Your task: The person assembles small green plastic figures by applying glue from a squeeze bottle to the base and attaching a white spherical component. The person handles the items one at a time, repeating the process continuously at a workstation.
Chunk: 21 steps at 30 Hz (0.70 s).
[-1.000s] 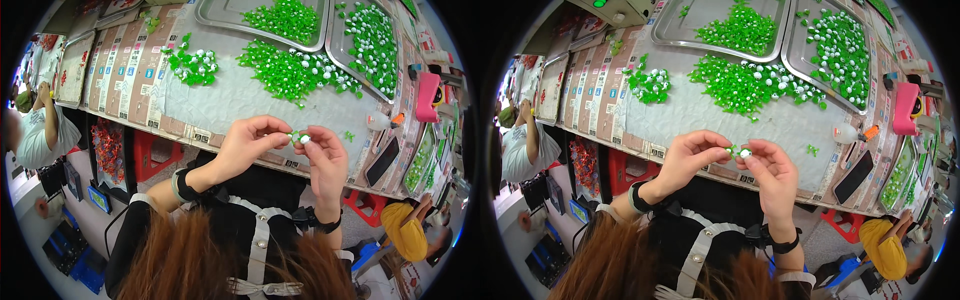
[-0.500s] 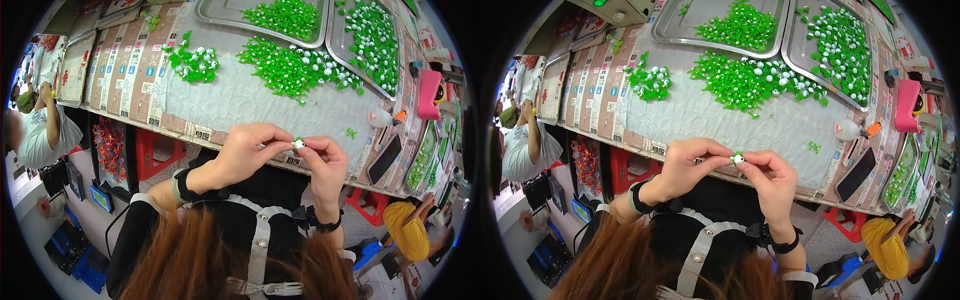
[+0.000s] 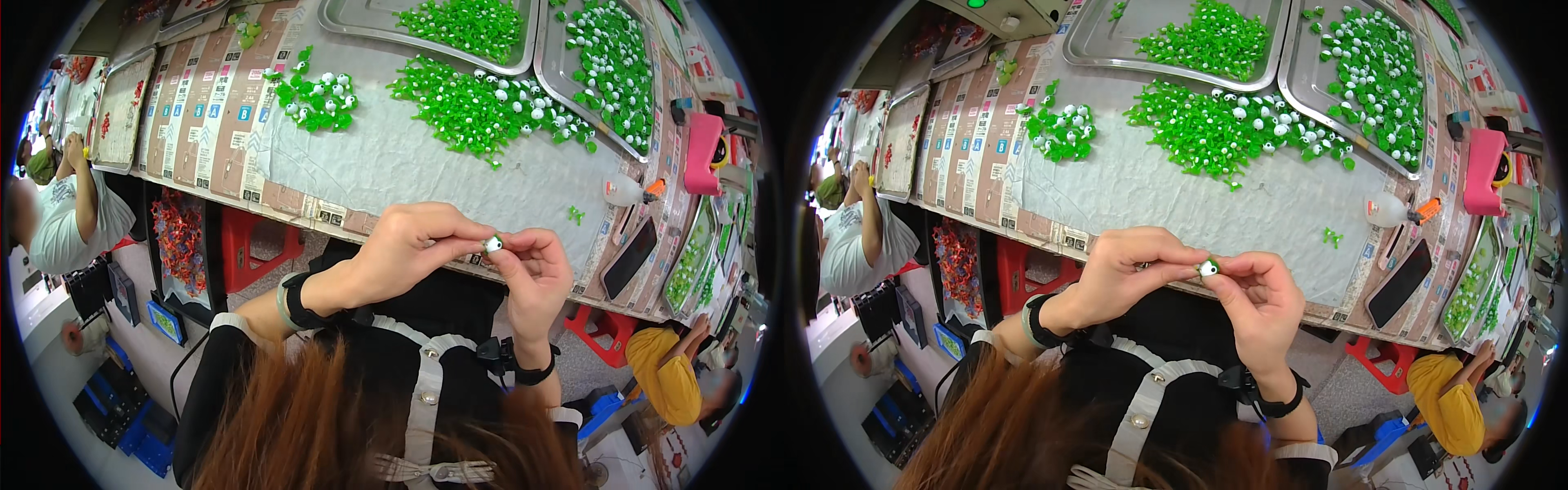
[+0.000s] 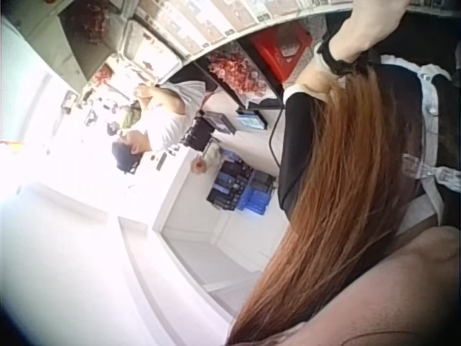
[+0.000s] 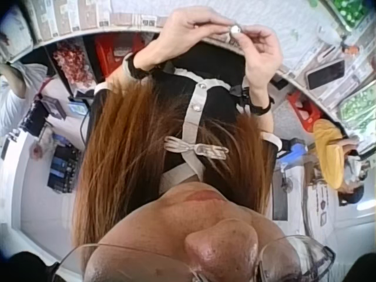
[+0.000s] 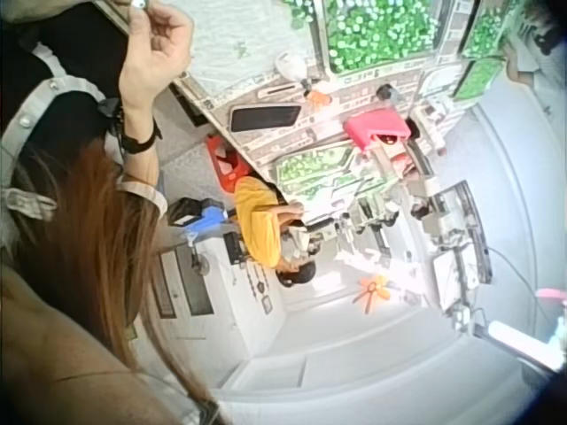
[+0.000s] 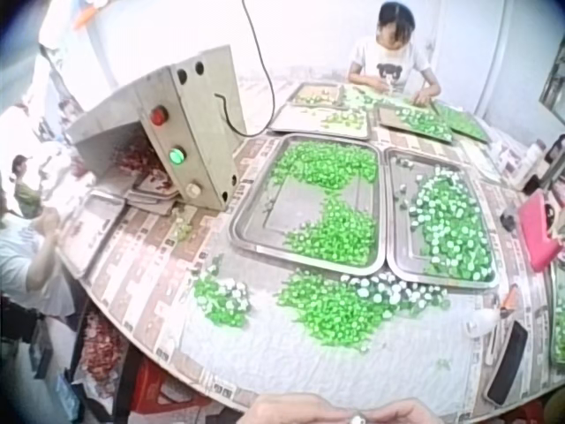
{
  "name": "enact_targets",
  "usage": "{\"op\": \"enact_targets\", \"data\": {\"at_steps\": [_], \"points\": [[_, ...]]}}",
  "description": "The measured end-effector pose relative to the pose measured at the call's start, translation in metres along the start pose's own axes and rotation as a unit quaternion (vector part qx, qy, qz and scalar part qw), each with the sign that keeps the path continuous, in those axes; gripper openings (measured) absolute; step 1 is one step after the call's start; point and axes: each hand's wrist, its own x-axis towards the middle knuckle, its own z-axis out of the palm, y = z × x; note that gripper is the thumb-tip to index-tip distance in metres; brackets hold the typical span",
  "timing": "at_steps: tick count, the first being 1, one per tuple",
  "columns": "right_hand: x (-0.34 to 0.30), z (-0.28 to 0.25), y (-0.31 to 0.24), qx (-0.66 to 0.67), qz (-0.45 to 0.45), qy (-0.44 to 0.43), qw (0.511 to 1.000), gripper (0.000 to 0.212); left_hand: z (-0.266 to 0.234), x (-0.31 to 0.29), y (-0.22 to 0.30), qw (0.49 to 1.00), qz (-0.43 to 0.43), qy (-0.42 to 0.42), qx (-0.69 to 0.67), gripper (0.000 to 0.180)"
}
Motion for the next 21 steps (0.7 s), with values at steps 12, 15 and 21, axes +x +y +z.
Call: {"op": "enact_targets", "data": {"at_steps": [12, 15, 21], "points": [[0.016, -0.004, 0.008, 0.125, 0.058, -0.016, 0.990, 0.007, 0.001, 0.006, 0.005, 0.905, -0.246, -0.023, -0.346, 0.019], [0.017, -0.004, 0.009, 0.121, 0.070, -0.020, 0.990, 0.006, 0.001, 0.006, 0.000, 0.884, -0.259, -0.023, -0.389, 0.019], [0.020, -0.003, 0.011, 0.137, 0.118, -0.008, 0.983, 0.006, 0.003, 0.005, -0.006, 0.872, -0.279, -0.012, -0.402, 0.020]]}}
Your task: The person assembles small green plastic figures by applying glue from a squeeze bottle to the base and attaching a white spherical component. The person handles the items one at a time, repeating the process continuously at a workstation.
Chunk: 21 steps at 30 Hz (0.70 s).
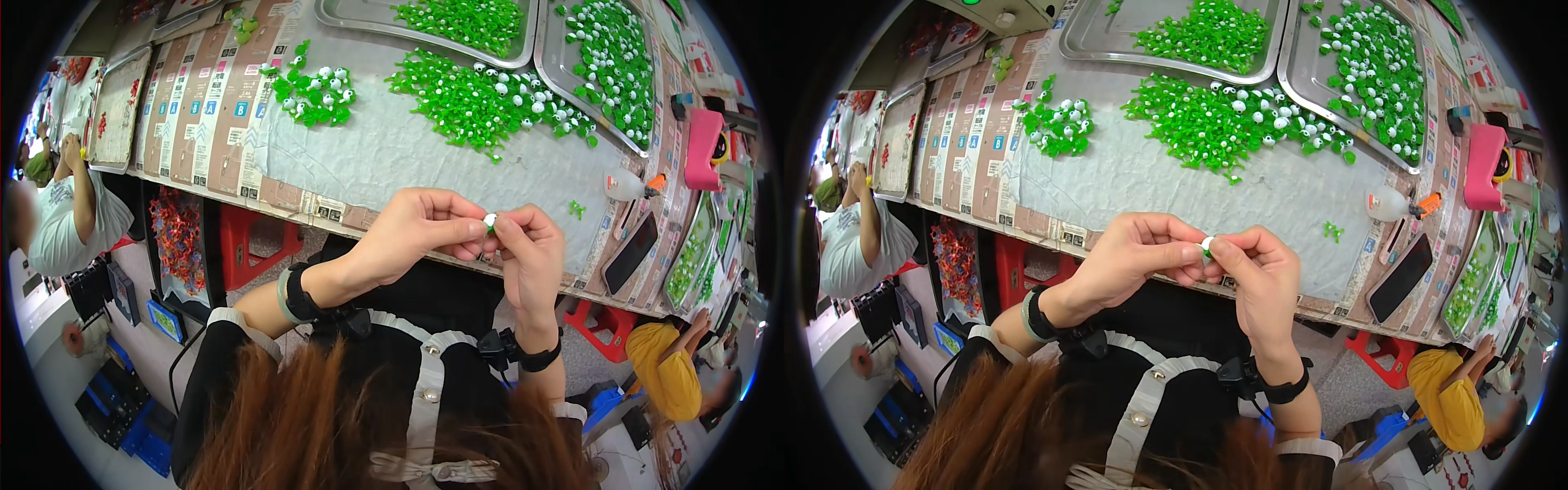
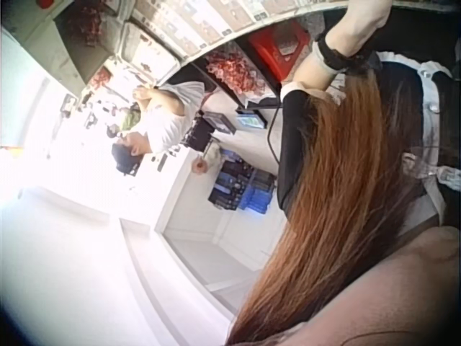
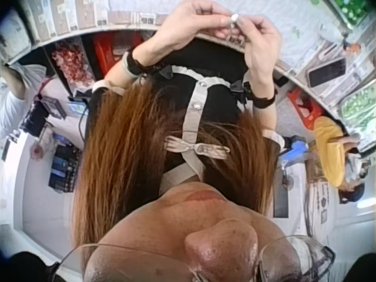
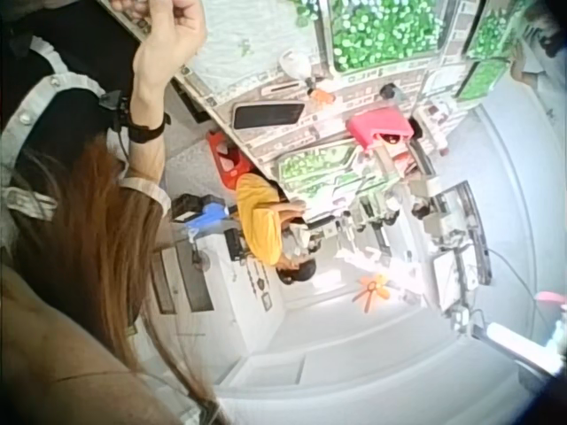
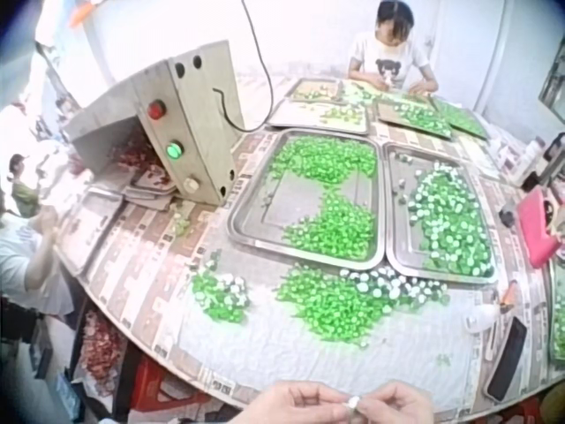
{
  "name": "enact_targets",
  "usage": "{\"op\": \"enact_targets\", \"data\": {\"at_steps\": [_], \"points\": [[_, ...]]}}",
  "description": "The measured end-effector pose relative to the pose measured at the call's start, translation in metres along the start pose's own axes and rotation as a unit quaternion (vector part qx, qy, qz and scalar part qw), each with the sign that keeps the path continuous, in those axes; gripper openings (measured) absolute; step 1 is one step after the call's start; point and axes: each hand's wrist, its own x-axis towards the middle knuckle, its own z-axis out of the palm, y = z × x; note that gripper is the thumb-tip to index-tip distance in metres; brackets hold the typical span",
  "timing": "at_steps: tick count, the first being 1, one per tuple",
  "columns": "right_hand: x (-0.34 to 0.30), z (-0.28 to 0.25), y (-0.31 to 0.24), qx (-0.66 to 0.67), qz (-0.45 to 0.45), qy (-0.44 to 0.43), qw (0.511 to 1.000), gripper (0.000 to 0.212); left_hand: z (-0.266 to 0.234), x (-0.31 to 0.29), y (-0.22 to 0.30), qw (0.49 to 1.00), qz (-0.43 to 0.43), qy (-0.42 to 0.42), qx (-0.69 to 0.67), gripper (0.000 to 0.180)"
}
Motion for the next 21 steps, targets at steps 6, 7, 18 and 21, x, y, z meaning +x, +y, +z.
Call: {"op": "enact_targets", "data": {"at_steps": [6, 7, 18, 21], "points": [[0.004, -0.001, 0.000, -0.001, 0.037, 0.006, 0.999, 0.007, -0.003, 0.004, -0.004, 0.999, -0.024, 0.008, -0.031, 0.017], [0.004, -0.001, -0.001, -0.006, 0.043, 0.007, 0.999, 0.007, -0.003, 0.004, -0.004, 0.999, -0.031, 0.007, -0.035, 0.018], [0.001, -0.003, -0.005, -0.019, -0.047, -0.041, 0.998, 0.004, 0.010, -0.004, -0.001, 0.983, 0.114, 0.034, 0.137, 0.016], [-0.002, 0.001, -0.007, -0.034, -0.095, -0.040, 0.994, 0.009, 0.010, -0.003, -0.002, 0.912, 0.274, 0.058, 0.299, 0.016]]}}
